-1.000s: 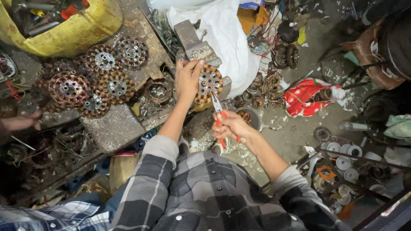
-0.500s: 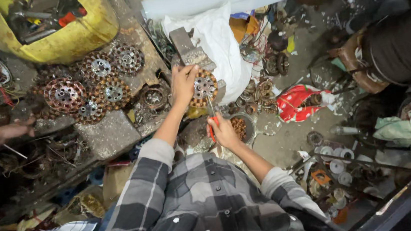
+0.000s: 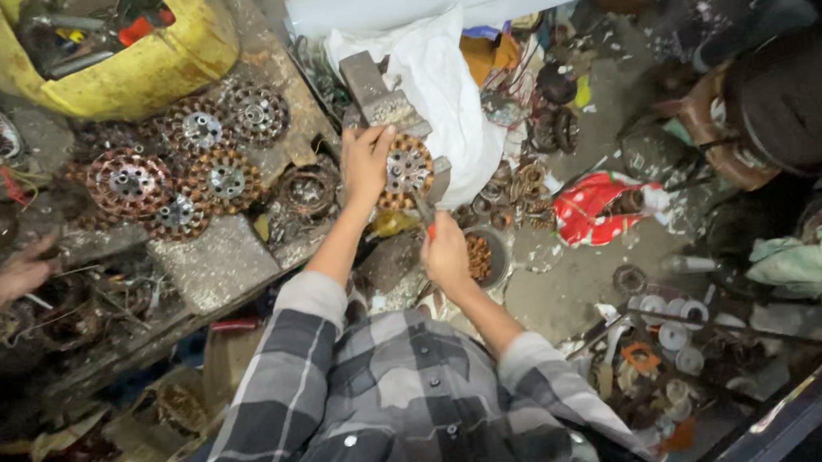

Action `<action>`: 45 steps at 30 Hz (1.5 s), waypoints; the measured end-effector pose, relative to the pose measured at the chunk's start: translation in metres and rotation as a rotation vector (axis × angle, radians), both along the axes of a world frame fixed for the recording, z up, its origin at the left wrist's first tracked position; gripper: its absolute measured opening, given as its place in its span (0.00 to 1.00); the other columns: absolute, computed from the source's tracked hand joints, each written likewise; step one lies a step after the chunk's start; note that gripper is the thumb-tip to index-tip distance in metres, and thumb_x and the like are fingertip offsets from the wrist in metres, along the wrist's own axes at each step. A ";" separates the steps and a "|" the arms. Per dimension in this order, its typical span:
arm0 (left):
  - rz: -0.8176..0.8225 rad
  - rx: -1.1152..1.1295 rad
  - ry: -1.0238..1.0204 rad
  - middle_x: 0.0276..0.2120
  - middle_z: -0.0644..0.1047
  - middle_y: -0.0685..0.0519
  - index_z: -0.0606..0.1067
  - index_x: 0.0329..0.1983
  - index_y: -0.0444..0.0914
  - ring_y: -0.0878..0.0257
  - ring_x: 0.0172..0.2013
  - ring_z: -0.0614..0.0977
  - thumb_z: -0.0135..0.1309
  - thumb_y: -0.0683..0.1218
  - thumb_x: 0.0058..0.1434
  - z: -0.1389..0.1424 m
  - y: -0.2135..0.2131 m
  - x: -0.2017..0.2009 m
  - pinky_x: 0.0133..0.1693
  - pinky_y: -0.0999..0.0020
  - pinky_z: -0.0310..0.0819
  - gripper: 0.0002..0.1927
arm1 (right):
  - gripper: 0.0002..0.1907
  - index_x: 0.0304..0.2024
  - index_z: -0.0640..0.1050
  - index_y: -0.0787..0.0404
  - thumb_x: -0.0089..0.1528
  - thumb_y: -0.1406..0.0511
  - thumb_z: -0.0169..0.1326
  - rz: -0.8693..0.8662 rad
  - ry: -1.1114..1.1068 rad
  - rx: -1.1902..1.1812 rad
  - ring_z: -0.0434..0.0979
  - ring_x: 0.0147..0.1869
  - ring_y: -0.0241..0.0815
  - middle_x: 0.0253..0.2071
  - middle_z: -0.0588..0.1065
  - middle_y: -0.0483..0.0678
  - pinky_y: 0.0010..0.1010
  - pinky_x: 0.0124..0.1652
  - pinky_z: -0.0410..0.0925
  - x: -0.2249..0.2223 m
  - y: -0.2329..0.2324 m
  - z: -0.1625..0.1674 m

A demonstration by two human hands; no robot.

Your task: The person uses red-handled shears to cut copper-colored metal components held in a bench vise. They repeatedly cut small pieces from the circular parts and drop them into a metal bowl below. The person occasionally rotates the parts in the vise to access different sections.

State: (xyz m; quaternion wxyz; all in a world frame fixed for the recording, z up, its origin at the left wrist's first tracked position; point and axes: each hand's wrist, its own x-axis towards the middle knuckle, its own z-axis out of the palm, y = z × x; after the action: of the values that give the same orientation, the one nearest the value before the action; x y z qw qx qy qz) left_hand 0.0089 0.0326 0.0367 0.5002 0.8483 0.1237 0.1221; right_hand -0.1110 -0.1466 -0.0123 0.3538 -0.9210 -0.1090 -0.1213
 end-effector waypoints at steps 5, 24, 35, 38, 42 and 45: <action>0.001 -0.030 0.041 0.44 0.74 0.44 0.83 0.48 0.42 0.48 0.46 0.78 0.55 0.61 0.66 0.008 -0.002 0.001 0.49 0.58 0.70 0.20 | 0.14 0.52 0.73 0.63 0.70 0.60 0.48 0.105 0.641 0.186 0.81 0.39 0.58 0.36 0.79 0.62 0.42 0.39 0.69 -0.011 -0.039 0.037; -0.002 -0.020 0.080 0.43 0.74 0.45 0.83 0.49 0.47 0.48 0.44 0.79 0.53 0.62 0.66 0.014 -0.003 -0.002 0.46 0.57 0.72 0.20 | 0.07 0.41 0.67 0.56 0.68 0.60 0.48 0.402 1.620 1.716 0.67 0.32 0.40 0.29 0.64 0.43 0.36 0.36 0.70 0.008 -0.017 0.060; 0.031 0.030 0.147 0.44 0.75 0.49 0.83 0.48 0.49 0.51 0.46 0.79 0.52 0.63 0.66 0.020 -0.006 -0.006 0.45 0.56 0.73 0.19 | 0.10 0.44 0.65 0.63 0.60 0.74 0.46 0.276 0.201 -0.263 0.75 0.41 0.65 0.37 0.73 0.61 0.53 0.41 0.69 0.002 -0.015 0.030; 0.019 0.017 0.155 0.46 0.75 0.49 0.83 0.50 0.48 0.49 0.46 0.79 0.51 0.62 0.67 0.010 -0.004 -0.003 0.46 0.55 0.71 0.19 | 0.11 0.44 0.66 0.65 0.59 0.74 0.48 0.259 0.225 -0.186 0.75 0.44 0.68 0.39 0.73 0.64 0.53 0.44 0.68 -0.001 -0.018 0.031; 0.006 0.104 0.054 0.47 0.73 0.44 0.82 0.50 0.45 0.46 0.48 0.78 0.52 0.63 0.68 -0.012 0.007 0.003 0.48 0.54 0.71 0.21 | 0.17 0.50 0.71 0.67 0.58 0.73 0.50 0.110 0.071 -0.129 0.75 0.44 0.66 0.40 0.74 0.62 0.53 0.45 0.68 -0.029 -0.027 0.015; -0.072 0.131 0.087 0.48 0.73 0.43 0.82 0.50 0.42 0.46 0.49 0.77 0.51 0.63 0.71 -0.026 0.019 0.004 0.50 0.55 0.71 0.23 | 0.19 0.53 0.73 0.67 0.59 0.73 0.51 -0.108 0.032 -0.084 0.74 0.43 0.66 0.41 0.75 0.63 0.53 0.44 0.68 -0.085 -0.047 -0.015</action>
State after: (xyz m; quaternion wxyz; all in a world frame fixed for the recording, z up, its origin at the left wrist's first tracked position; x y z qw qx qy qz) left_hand 0.0125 0.0516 0.0110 0.4420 0.8875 0.1063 0.0751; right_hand -0.1960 -0.1936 -0.0271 0.3097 -0.9413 -0.0582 -0.1206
